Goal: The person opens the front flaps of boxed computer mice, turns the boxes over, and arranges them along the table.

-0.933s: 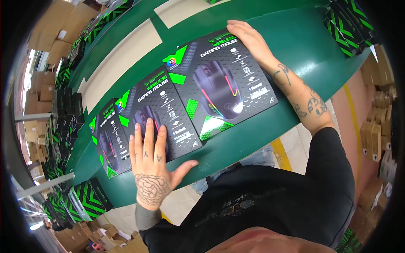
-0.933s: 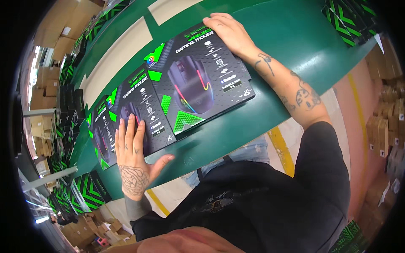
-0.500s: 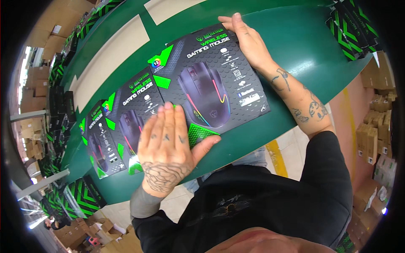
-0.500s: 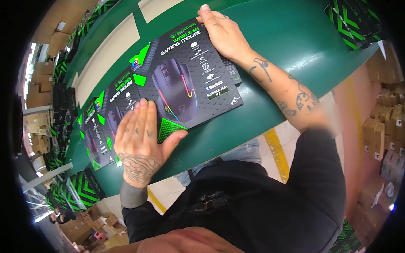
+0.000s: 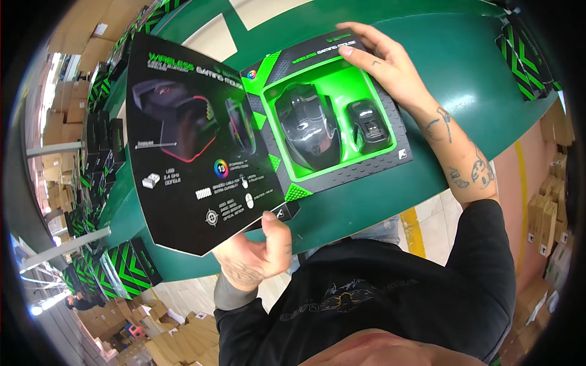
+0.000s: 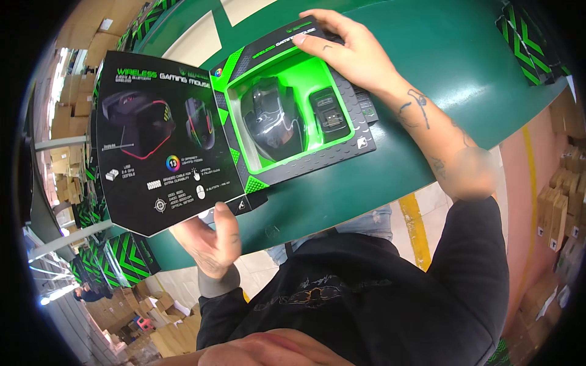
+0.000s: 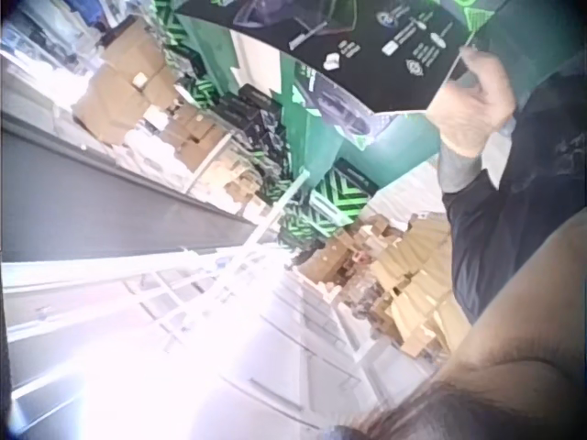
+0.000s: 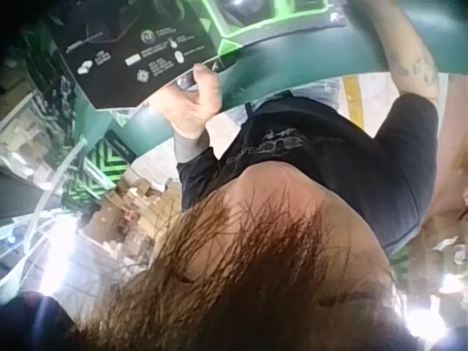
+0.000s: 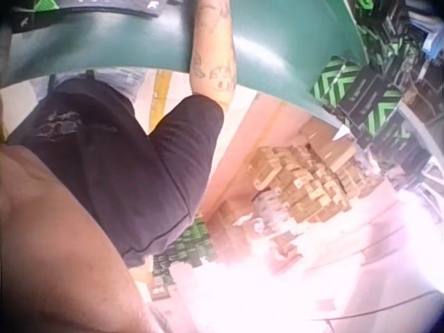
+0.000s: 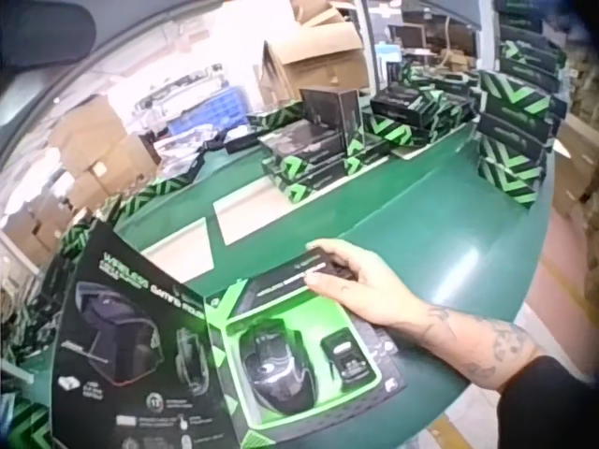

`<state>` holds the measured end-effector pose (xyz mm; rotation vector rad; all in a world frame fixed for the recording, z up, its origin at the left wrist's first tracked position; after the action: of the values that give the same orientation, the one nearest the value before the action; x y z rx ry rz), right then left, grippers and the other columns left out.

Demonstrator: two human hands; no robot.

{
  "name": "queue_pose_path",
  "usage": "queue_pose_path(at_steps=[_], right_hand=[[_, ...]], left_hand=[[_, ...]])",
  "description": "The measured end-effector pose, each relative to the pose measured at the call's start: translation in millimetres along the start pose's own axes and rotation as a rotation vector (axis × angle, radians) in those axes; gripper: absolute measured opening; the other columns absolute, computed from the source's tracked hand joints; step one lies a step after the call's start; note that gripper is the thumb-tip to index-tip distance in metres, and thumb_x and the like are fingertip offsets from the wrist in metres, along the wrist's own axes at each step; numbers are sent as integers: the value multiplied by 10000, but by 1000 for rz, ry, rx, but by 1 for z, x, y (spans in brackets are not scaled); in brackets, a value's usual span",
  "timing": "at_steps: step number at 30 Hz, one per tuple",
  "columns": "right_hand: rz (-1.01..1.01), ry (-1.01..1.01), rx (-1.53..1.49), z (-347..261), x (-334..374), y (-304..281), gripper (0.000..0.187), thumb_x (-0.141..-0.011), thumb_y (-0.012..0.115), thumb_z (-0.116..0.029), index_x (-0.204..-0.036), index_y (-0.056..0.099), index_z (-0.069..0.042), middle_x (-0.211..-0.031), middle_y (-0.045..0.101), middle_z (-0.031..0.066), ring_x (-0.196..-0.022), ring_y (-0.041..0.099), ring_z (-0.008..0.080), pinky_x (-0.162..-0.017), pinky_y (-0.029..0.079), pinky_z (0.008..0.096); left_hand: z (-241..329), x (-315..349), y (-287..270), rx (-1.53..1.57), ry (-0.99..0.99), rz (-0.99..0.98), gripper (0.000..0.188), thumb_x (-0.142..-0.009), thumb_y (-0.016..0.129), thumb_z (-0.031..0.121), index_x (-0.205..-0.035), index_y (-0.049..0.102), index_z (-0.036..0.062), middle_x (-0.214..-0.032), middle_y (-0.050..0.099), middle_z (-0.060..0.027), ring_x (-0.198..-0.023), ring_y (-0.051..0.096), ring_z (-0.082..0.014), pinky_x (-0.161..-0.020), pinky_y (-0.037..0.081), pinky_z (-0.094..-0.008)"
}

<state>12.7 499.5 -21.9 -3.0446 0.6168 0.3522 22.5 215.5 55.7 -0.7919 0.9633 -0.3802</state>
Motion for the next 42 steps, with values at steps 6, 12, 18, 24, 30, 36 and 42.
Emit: queue_pose_path(at_steps=[6,12,18,24,30,36,42], right_hand=[[-72,-153,-91,-23,12,9,499,-796,620,-39,-1260,438,-13,-1249,494,112,-1178,448,182,-1001,350,308],[-120,-680,-306,-43,14,9,662,-663,569,52,-1262,295,-12,-1209,438,167,-1113,440,225,-985,355,378],[150,-503,-109,-25,8,4,478,-755,573,-4,-1207,419,3,-1198,500,135,-1137,458,192,-985,352,324],[451,-17,-295,5,-5,-15,292,-900,471,-99,-1167,507,14,-1223,535,143,-1187,465,219,-1027,320,350],[353,-379,22,-51,6,-13,199,-861,524,-13,-1059,550,-9,-1190,550,120,-1139,493,204,-990,354,320],[-409,-552,801,-120,0,100,351,-770,651,-168,-1076,558,-26,-1176,531,153,-1099,510,320,-946,391,354],[-719,-178,1203,-64,-52,184,668,-844,525,-494,-1208,470,63,-1188,519,248,-1122,490,370,-957,386,388]], left_hand=[[-5,17,9,-54,-119,-106,216,-822,571,-7,-1039,574,-13,-830,611,-124,-677,590,-279,-675,493,-371],[-4,21,4,-542,324,-305,458,-785,671,204,-1173,529,8,-1043,570,-175,-889,576,-316,-816,464,-425],[-3,8,13,-193,154,-379,591,-742,705,311,-1228,508,38,-1161,527,-196,-1006,547,-333,-887,431,-449],[-21,0,-29,-225,126,-625,814,-590,751,461,-1289,485,138,-1368,394,-147,-1264,364,-344,-1026,295,-493],[-80,46,-94,-483,-257,-553,1058,-503,775,566,-1365,368,108,-1426,285,-188,-1314,244,-426,-1046,253,-531],[-111,72,-98,-501,-310,-352,1065,-527,729,641,-1361,369,84,-1390,318,-240,-1288,287,-436,-1050,241,-524],[-94,61,-57,-550,-317,-172,951,-641,614,698,-1314,428,51,-1290,400,-309,-1220,370,-449,-1018,280,-504]])
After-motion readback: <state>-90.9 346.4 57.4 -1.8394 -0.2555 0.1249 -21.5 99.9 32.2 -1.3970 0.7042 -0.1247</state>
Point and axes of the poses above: each hand's wrist, its own x-axis away from the middle knuckle, its own y-axis out of the palm, z = x × y, the point moved 2 cm from there along -x, towards the middle knuckle
